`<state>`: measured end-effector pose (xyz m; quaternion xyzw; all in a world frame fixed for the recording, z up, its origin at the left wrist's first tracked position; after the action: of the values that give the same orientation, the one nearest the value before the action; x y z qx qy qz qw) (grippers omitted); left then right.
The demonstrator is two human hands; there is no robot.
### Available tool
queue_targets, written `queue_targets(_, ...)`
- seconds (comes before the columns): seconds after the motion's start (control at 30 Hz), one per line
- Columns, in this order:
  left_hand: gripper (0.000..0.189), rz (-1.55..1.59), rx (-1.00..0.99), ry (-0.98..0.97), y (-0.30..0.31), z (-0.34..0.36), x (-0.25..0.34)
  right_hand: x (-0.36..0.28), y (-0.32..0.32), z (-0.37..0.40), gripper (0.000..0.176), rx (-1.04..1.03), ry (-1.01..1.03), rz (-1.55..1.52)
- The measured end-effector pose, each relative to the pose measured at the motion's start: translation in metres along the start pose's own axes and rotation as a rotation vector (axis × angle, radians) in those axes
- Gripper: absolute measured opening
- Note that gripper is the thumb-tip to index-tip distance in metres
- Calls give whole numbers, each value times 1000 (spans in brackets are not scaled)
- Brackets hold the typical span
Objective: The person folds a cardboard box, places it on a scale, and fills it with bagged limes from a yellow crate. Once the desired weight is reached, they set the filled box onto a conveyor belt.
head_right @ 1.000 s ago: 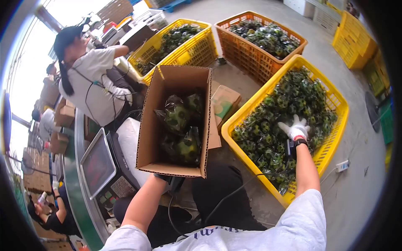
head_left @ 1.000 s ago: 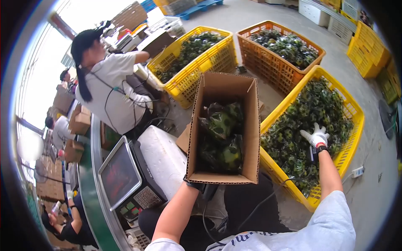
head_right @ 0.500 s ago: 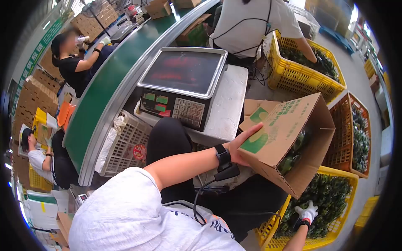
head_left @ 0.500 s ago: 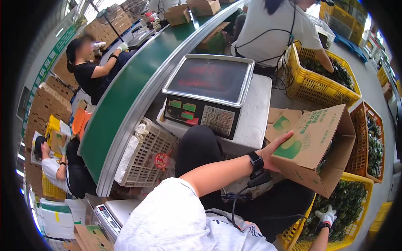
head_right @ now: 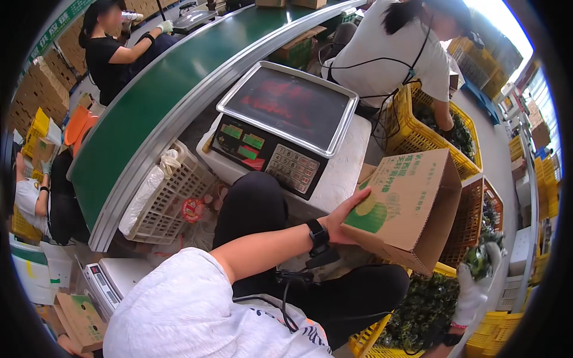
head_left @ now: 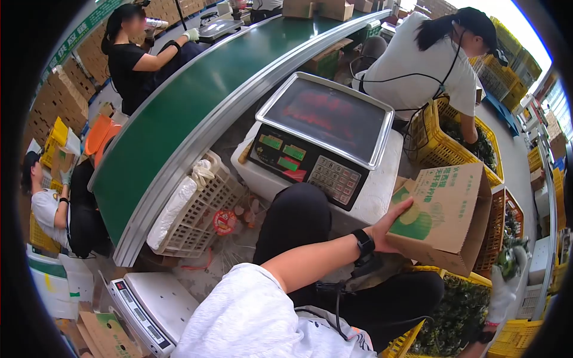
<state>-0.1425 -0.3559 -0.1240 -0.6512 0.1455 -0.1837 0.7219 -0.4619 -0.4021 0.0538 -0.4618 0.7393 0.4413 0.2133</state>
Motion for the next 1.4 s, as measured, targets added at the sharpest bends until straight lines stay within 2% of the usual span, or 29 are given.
queue_targets(0.07, 67, -12, -15, -68, -2, -2, 4, -72, -56, -33, 72, -79, 89, -17)
queue_targets(0.1, 67, -16, -27, -71, -7, 2, 8, -114, -83, -47, 68, -147, 334, 177)
queue_targets(0.13, 65, -13, -13, -129, -14, 6, 15, -154, -110, -57, 64, -169, 698, 443)
queue_targets(0.2, 63, -25, -17, -194, -35, 18, 37, -176, -163, -77, 65, -226, 761, 305)
queue_targets(0.23, 64, 14, -72, -254, -48, 29, 52, -192, -182, -91, 64, -266, 921, 369)
queue_targets(0.27, 65, 55, -124, -312, -60, 41, 67, -200, -202, -106, 59, -305, 989, 366)
queue_targets(0.3, 65, 51, -132, -318, -68, 51, 84, -220, -216, -115, 55, -364, 1031, 311)
queue_targets(0.37, 69, -11, -161, -543, -82, 74, 123, -255, -248, -131, 56, -536, 1049, 257)
queue_targets(0.4, 69, -19, -163, -553, -81, 83, 140, -267, -265, -137, 57, -588, 1067, 245)
queue_targets(0.47, 71, -83, -9, -791, -66, 96, 178, -283, -301, -140, 60, -602, 1140, 232)
queue_targets(0.5, 71, -95, -20, -805, -63, 99, 190, -290, -319, -144, 62, -619, 1207, 229)
queue_targets(0.53, 72, -47, 2, -817, -57, 102, 198, -293, -337, -149, 65, -668, 1221, 171)
queue_targets(0.6, 74, 7, 23, -834, -43, 105, 213, -297, -377, -159, 62, -708, 1157, 445)
queue_targets(0.67, 77, 48, 155, -1013, -25, 102, 223, -291, -404, -165, 61, -715, 1155, 401)
queue_targets(0.73, 78, 51, 175, -1043, -14, 102, 220, -287, -415, -161, 61, -741, 1156, 357)
queue_targets(0.8, 78, 41, 186, -1089, -12, 101, 226, -283, -427, -161, 59, -841, 964, 385)
queue_targets(0.83, 77, 25, 271, -1123, -12, 98, 224, -280, -436, -166, 61, -903, 856, 376)
queue_targets(0.87, 76, 10, 357, -1152, -14, 94, 222, -274, -444, -171, 60, -939, 717, 219)
queue_targets(0.9, 74, 16, 522, -1182, -13, 89, 223, -276, -448, -168, 59, -921, 796, 162)
queue_targets(0.93, 74, 25, 528, -1181, -7, 81, 224, -281, -448, -164, 59, -897, 874, 104)
queue_targets(0.97, 73, -89, 660, -1207, 0, 74, 225, -284, -449, -162, 59, -904, 870, 107)
queue_targets(1.0, 72, -206, 790, -1224, 5, 69, 226, -293, -450, -156, 61, -912, 930, 264)
queue_targets(1.03, 69, -268, 884, -1205, -2, 75, 222, -296, -450, -154, 63, -915, 987, 423)
queue_targets(1.07, 69, -265, 887, -1195, -7, 86, 219, -294, -451, -155, 63, -921, 979, 427)
queue_targets(1.13, 68, -494, 789, -937, -11, 103, 218, -290, -458, -157, 63, -939, 988, 427)
queue_targets(1.2, 63, -531, 739, -955, -14, 112, 213, -285, -466, -157, 63, -966, 997, 419)
queue_targets(1.27, 59, -887, 776, -656, -16, 114, 214, -282, -470, -162, 64, -979, 1010, 416)
queue_targets(1.33, 54, -909, 825, -690, -20, 116, 214, -278, -469, -167, 64, -985, 1016, 416)
queue_targets(1.4, 50, -988, 709, -617, -26, 114, 212, -274, -467, -170, 65, -988, 1023, 414)
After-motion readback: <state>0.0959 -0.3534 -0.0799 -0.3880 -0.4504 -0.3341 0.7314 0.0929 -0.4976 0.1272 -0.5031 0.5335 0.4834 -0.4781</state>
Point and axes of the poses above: each hand's wrist, its own z-axis away from the middle knuckle, its own y-axis out of the back of the hand, x = y × z, the point moved 2 cm from there along -z, towards the middle knuckle, and after that the axes turned 13 degrees about x, right-handed, at the moved point
